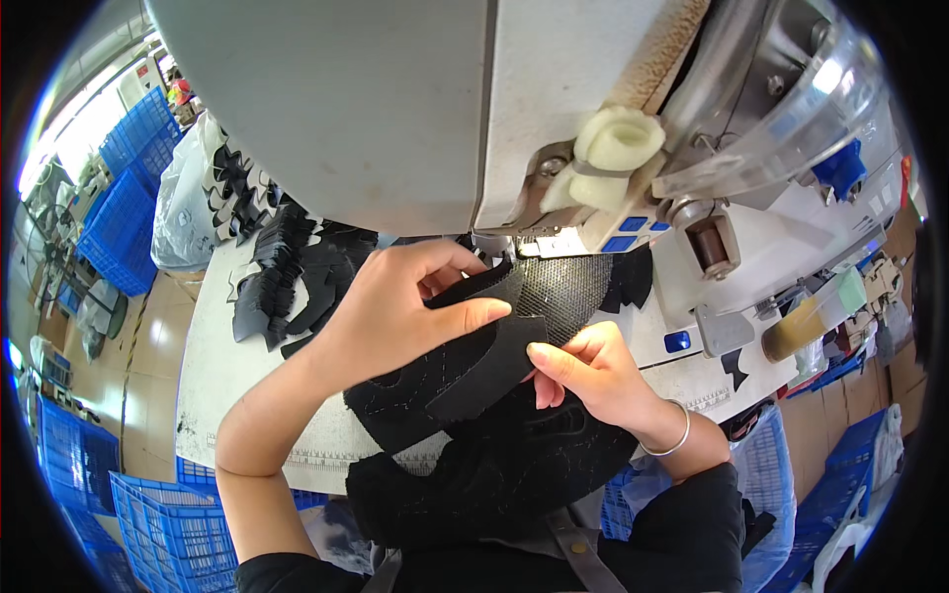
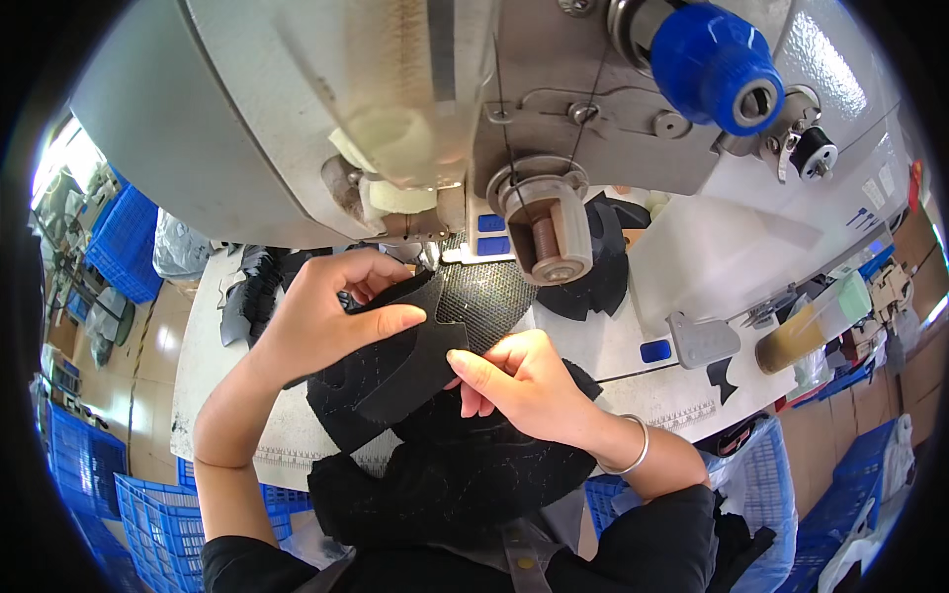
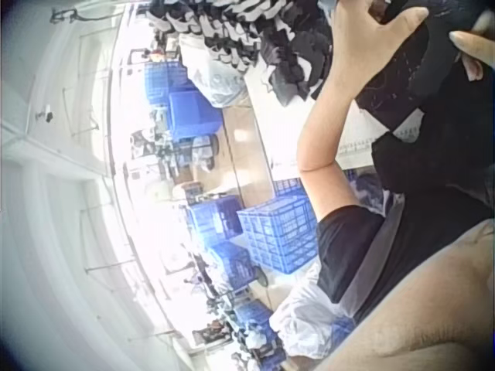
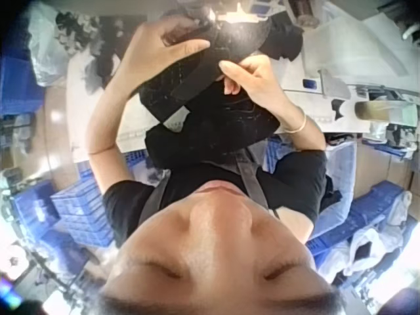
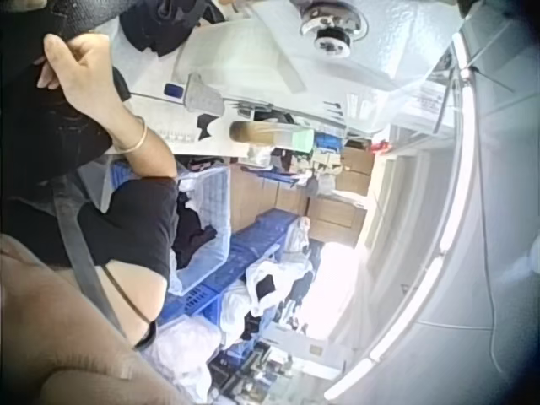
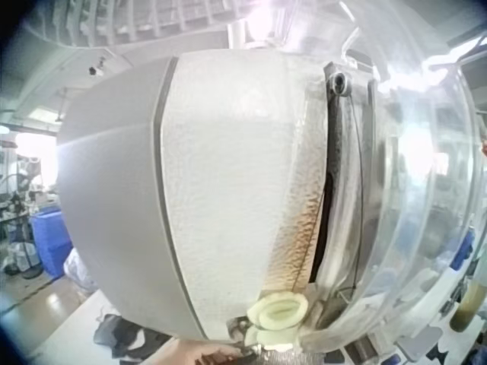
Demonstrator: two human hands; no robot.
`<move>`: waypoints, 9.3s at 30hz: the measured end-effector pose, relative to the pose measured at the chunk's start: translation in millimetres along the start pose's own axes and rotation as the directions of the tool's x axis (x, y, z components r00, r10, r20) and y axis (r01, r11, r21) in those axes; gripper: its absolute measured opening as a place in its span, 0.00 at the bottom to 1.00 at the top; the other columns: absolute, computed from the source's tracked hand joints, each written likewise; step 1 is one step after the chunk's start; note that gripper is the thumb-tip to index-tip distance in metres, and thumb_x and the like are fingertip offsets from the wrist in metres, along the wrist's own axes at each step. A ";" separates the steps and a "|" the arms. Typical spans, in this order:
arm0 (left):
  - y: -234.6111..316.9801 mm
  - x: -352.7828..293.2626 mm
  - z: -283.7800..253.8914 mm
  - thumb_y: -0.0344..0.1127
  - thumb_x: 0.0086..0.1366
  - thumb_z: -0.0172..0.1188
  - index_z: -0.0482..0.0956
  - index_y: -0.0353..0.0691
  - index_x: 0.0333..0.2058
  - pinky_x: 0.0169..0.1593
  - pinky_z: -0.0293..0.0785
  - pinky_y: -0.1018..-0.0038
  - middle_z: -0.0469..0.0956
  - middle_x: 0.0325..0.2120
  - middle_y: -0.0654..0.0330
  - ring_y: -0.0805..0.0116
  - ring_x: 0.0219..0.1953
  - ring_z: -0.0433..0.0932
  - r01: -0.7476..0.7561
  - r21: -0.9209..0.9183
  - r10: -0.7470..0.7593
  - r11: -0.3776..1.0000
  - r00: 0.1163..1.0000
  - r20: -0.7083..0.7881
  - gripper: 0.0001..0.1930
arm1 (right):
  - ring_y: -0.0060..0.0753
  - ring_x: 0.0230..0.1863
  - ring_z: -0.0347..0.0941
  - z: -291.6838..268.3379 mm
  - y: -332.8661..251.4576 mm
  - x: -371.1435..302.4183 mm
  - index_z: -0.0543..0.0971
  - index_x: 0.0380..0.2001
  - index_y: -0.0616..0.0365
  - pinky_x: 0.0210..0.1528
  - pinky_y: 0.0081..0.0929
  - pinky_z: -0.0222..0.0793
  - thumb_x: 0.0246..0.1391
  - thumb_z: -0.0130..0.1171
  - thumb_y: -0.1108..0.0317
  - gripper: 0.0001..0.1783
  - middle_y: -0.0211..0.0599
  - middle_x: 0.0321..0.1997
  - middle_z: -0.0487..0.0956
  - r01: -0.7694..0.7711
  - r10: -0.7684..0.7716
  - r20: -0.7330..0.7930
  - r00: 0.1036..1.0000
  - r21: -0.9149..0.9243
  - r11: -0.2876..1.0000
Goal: The person aligns cut fabric pieces onto shoe upper components and stitches them together using a sewing machine.
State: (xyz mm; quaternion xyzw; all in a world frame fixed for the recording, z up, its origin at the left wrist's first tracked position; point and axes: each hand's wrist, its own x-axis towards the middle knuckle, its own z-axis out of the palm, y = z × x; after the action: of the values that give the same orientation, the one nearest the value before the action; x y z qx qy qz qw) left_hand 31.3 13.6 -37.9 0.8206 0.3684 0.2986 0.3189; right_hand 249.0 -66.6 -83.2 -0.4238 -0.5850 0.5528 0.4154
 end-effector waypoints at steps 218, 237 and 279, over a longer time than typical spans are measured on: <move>14.0 -42.3 5.7 0.41 0.43 0.74 0.81 0.39 0.47 0.32 0.70 0.70 0.76 0.30 0.59 0.62 0.29 0.75 -0.453 0.322 0.482 0.831 0.876 -0.009 0.29 | 0.24 0.23 0.70 -11.9 -28.6 9.4 0.79 0.33 0.64 0.29 0.22 0.68 0.51 0.67 0.69 0.11 0.37 0.24 0.78 0.430 -0.405 0.151 0.902 -0.409 0.805; -15.8 33.0 -19.1 0.40 0.59 0.67 0.82 0.37 0.40 0.42 0.75 0.73 0.83 0.32 0.60 0.70 0.35 0.80 -0.160 0.018 0.158 0.987 0.984 0.080 0.15 | 0.12 0.18 0.47 -22.8 -27.0 31.8 0.62 0.11 0.60 0.20 0.22 0.41 0.55 0.61 0.71 0.24 0.17 0.12 0.58 0.278 -0.325 -0.172 0.930 -0.250 0.927; -26.3 2.0 2.9 0.27 0.48 0.61 0.82 0.36 0.36 0.44 0.75 0.68 0.82 0.37 0.57 0.62 0.42 0.81 -0.613 0.654 0.809 0.443 0.588 0.003 0.13 | 0.18 0.23 0.64 -18.2 -17.5 18.1 0.80 0.30 0.61 0.23 0.22 0.59 0.51 0.66 0.69 0.07 0.30 0.22 0.74 0.190 -0.342 -0.315 0.885 -0.425 0.885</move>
State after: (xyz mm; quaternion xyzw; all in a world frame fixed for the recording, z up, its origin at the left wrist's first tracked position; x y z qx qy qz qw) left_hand 23.7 28.2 -58.7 0.8944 0.1012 0.3992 -0.1746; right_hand 260.4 -44.4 -64.5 -0.5096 -0.6427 0.2715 0.5035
